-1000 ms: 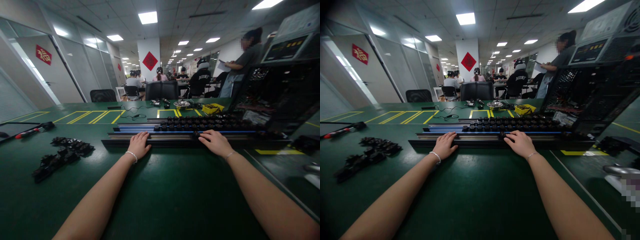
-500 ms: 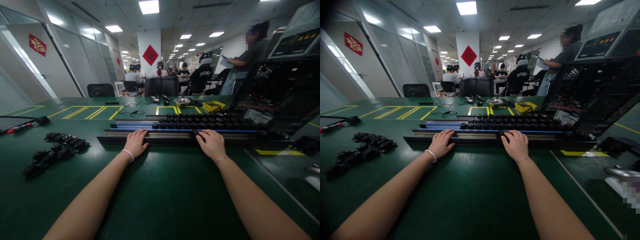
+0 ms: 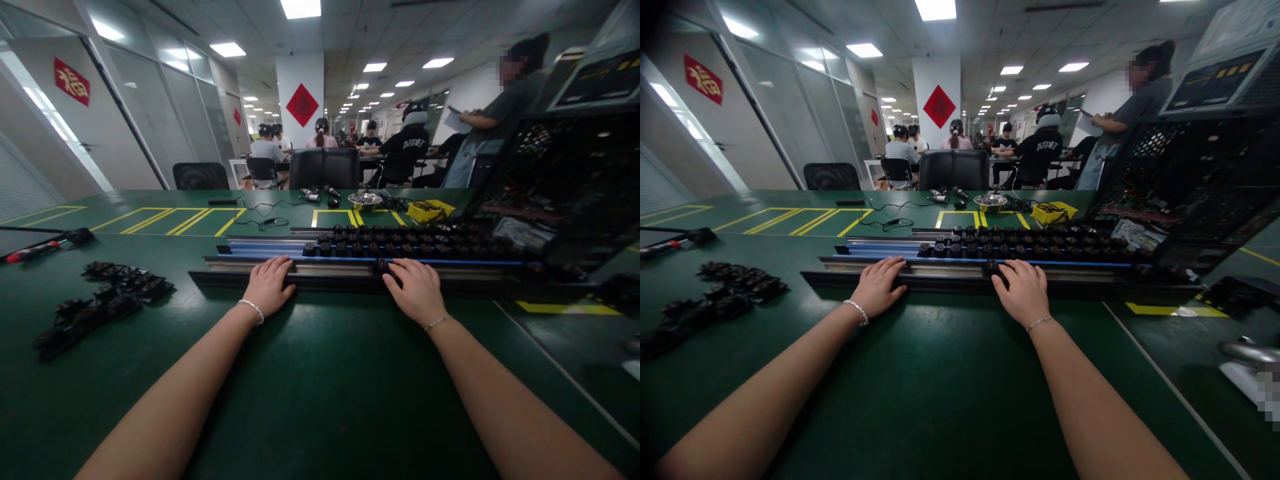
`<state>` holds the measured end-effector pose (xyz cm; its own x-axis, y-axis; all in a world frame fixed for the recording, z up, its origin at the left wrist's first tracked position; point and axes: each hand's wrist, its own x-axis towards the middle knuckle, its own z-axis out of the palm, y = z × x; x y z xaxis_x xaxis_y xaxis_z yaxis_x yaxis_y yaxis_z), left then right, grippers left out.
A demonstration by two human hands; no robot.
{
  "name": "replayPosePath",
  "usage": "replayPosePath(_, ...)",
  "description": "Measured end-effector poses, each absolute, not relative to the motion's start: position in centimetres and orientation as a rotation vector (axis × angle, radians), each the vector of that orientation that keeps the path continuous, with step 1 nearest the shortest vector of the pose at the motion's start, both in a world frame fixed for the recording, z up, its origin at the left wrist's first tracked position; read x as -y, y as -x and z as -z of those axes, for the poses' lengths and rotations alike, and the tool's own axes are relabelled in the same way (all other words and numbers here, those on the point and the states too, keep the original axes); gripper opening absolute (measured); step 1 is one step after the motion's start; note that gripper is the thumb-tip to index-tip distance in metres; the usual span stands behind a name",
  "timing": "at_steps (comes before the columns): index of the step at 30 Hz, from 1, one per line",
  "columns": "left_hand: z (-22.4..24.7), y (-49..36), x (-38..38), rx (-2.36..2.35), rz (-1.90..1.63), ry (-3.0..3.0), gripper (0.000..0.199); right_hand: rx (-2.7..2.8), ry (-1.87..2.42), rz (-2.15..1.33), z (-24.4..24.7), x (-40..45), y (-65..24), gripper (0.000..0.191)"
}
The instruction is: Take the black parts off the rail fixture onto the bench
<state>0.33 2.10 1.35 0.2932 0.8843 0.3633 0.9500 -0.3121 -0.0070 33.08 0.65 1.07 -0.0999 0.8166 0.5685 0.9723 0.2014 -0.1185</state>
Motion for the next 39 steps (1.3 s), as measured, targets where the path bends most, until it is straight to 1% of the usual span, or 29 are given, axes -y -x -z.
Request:
replayPosePath(17,-1.4,-0.2,-1.9,1.655,0.424,2.36,0.053,2.107,1.644,0.369,-1.1,0.0,-30.9,0.047)
replayPosePath(26,-1.5,-0.1,-1.9,1.639,0.439,2.356,0.053,2.092,1.601,0.34,-0.9,-0.1,-30.9,0.044)
replayPosePath(39,-1.8,-0.6,-1.3,1.614,0.358,2.352,0.059,2.214,1.616,0.325,-1.5,0.6,-29.7,0.049)
